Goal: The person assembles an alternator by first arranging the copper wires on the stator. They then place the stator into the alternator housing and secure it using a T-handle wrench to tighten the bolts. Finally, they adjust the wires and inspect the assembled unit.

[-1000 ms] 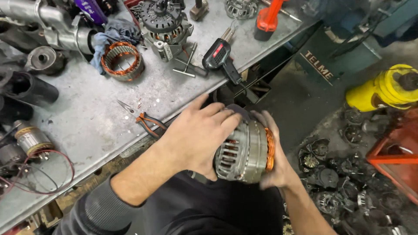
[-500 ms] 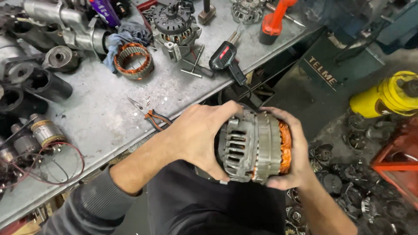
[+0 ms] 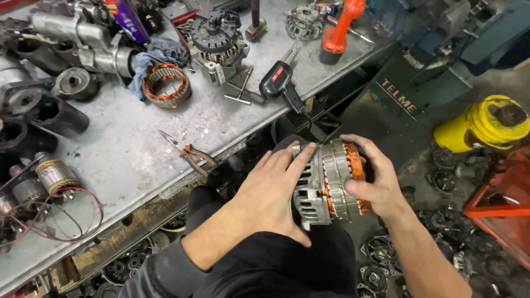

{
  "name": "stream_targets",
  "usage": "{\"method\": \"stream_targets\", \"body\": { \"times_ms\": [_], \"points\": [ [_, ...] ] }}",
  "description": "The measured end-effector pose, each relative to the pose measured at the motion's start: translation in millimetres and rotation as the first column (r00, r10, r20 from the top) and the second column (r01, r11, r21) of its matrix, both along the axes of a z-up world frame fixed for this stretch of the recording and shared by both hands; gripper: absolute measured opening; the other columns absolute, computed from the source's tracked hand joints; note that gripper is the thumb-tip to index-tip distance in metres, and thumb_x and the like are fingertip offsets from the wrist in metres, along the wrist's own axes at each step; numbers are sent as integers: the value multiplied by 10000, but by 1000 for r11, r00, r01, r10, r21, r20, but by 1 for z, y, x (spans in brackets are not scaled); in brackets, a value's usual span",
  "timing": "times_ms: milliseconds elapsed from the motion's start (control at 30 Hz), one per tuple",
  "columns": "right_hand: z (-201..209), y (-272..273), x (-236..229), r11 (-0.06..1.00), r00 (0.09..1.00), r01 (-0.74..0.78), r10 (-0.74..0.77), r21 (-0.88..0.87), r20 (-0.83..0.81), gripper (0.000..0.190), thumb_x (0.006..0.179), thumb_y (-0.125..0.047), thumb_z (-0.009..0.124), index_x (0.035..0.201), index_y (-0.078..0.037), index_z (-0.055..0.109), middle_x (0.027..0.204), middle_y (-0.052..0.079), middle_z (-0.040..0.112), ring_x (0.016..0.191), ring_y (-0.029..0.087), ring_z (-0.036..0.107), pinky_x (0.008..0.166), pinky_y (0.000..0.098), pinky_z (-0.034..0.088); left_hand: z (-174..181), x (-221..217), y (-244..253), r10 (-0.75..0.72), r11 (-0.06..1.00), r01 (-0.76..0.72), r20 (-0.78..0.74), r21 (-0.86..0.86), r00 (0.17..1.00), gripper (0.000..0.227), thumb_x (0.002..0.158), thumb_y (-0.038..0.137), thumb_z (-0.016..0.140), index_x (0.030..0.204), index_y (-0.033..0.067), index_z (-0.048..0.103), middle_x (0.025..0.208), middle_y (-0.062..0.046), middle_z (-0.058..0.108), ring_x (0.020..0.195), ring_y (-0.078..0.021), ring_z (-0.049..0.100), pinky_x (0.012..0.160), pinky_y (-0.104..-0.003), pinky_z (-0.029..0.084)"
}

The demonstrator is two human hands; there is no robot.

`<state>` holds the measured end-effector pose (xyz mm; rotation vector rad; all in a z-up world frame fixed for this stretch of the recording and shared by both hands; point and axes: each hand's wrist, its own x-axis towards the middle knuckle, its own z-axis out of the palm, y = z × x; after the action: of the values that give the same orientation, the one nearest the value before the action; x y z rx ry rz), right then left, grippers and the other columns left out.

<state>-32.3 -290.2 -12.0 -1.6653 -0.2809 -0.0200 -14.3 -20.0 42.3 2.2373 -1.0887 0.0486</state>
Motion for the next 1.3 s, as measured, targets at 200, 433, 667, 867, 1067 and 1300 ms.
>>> {"method": "stream_targets", "body": {
  "times_ms": [200,433,667,867,1067,1300],
  "points": [
    [3,7,6,996,995,-83,82,-26,-54,1134,795,-570,825,1610,25,308,1554,135,483,1455,241,451,1216,354,321,-22,6,1,69,998,-69,1,0,998,1425,419,599,918,1522,-70,313,1312,-331,568,1237,-462,564,1165,-540,357],
    [0,11,3,980,985,-174,175,-91,-5,1346,666,-567,878,1637,34,165,1559,195,402,1454,299,418,1227,389,286,-31,11,8,71,994,-59,126,-93,989,1392,431,675,873,1474,-99,374,1301,-329,590,1212,-450,596,1148,-512,392],
    [20,16,-8,920,975,-82,153,-382,159,1238,625,-531,841,1592,35,315,1582,191,409,1494,319,411,1242,403,303,-19,4,10,55,999,-54,106,-7,993,1418,380,656,875,1481,-86,376,1155,-296,616,1131,-444,605,1160,-535,377],
    [14,21,-19,928,988,-14,71,-373,140,1272,632,-533,850,1613,30,268,1539,184,429,1449,311,442,1215,402,320,-11,-1,5,35,998,-43,177,41,983,1438,358,653,872,1479,-93,370,1182,-347,603,1160,-469,587,1159,-552,345],
    [6,31,-28,972,992,29,1,-234,125,1278,684,-555,831,1637,29,212,1510,165,455,1408,280,475,1202,391,346,-7,-2,1,21,998,-34,204,61,979,1426,359,658,863,1468,-97,382,1179,-349,605,1153,-467,587,1173,-540,348],
    [-38,6,-24,995,996,51,-57,80,67,1212,759,-621,825,1619,54,302,1515,161,513,1406,263,514,1210,391,384,1,19,27,-42,969,34,-27,-246,999,1054,671,627,812,1426,-49,522,1268,-233,679,1179,-386,651,1024,-442,506]
  ]
}}
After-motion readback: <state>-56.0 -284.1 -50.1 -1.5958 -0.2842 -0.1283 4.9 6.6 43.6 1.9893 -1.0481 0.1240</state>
